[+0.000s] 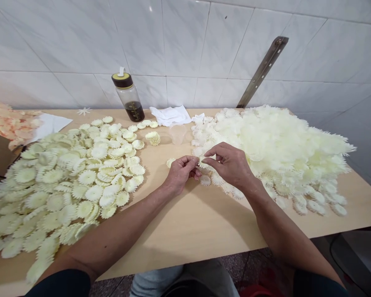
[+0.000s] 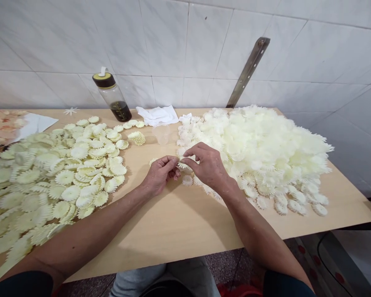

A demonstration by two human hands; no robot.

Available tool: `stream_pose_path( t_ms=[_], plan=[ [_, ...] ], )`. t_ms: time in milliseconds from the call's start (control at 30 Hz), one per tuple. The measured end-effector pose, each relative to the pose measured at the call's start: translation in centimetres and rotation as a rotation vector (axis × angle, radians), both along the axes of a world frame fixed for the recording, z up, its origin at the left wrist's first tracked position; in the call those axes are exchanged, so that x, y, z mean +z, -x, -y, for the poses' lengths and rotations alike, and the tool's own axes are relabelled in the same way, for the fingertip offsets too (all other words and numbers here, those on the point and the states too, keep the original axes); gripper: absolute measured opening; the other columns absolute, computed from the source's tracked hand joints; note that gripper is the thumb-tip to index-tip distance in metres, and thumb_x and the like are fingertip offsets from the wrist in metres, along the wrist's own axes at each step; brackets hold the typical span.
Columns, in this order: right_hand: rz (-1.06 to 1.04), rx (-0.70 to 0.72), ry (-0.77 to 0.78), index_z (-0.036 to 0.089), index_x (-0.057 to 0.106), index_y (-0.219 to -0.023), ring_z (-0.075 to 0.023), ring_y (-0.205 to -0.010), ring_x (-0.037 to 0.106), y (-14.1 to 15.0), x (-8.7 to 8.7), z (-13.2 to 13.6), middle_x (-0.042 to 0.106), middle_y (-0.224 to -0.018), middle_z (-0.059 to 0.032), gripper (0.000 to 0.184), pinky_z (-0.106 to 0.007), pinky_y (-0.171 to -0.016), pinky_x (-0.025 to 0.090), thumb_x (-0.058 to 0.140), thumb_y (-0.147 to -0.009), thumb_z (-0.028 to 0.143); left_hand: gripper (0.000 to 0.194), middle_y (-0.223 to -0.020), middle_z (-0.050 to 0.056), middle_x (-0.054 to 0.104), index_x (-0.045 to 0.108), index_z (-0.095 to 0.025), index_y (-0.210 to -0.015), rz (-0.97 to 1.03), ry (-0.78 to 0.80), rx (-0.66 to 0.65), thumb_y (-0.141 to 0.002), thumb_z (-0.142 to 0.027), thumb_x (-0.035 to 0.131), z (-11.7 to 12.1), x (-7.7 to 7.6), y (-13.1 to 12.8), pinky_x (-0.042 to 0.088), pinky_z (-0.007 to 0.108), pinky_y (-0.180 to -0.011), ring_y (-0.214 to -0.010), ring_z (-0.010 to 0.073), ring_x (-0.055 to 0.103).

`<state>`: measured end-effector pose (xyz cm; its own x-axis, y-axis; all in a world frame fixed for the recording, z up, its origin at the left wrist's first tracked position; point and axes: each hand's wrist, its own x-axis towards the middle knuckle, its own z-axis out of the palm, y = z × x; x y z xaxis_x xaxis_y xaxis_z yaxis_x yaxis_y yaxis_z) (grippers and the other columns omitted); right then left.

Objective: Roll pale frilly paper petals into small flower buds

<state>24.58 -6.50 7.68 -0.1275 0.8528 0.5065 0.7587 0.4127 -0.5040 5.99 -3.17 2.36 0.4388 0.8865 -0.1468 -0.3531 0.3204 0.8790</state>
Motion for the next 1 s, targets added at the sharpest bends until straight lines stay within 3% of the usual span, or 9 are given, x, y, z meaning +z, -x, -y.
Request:
stream_pose_path(
  t_ms=[167,300,1000],
  plan=[
    [0.046,-0.011,-0.021,0.023,0.08,-0.102,-0.0167,-0.074,0.066,0.2,-1.5,-0.5,0.074,-0.095,-0.0045,0.012,-0.032,-0.07,0.054,0.08,-0.092,0.028,0.051,-0.061,0.005,0.069,0.068,-0.014,-0.087,0.019,0.025,-0.021,-0.071,-0.057,0.09,-0.2,0.0,0.1,0.048,0.023,-0.053,-0.054,0.0131,0.062],
    [0.009,-0.015,-0.022,0.025,0.081,-0.098,-0.0174,-0.076,0.067,0.4,-2.1,-0.7,0.074,-0.093,-0.0041,0.007,-0.032,-0.07,0.054,0.078,-0.093,0.027,0.051,-0.062,0.005,0.069,0.07,-0.014,-0.088,0.03,0.043,-0.034,-0.071,-0.056,0.091,-0.3,0.1,0.2,0.046,0.022,-0.051,-0.055,0.0131,0.063],
    [-0.143,0.014,-0.021,0.021,0.077,-0.089,-0.0148,-0.074,0.067,1.4,-2.3,-0.8,0.074,-0.089,-0.0035,0.008,-0.028,-0.066,0.052,0.073,-0.096,0.021,0.044,-0.061,0.005,0.069,0.069,-0.014,-0.081,-0.02,-0.008,0.014,-0.077,-0.054,0.088,-0.5,0.4,0.3,0.047,0.023,-0.053,-0.052,0.0118,0.06]
  ],
)
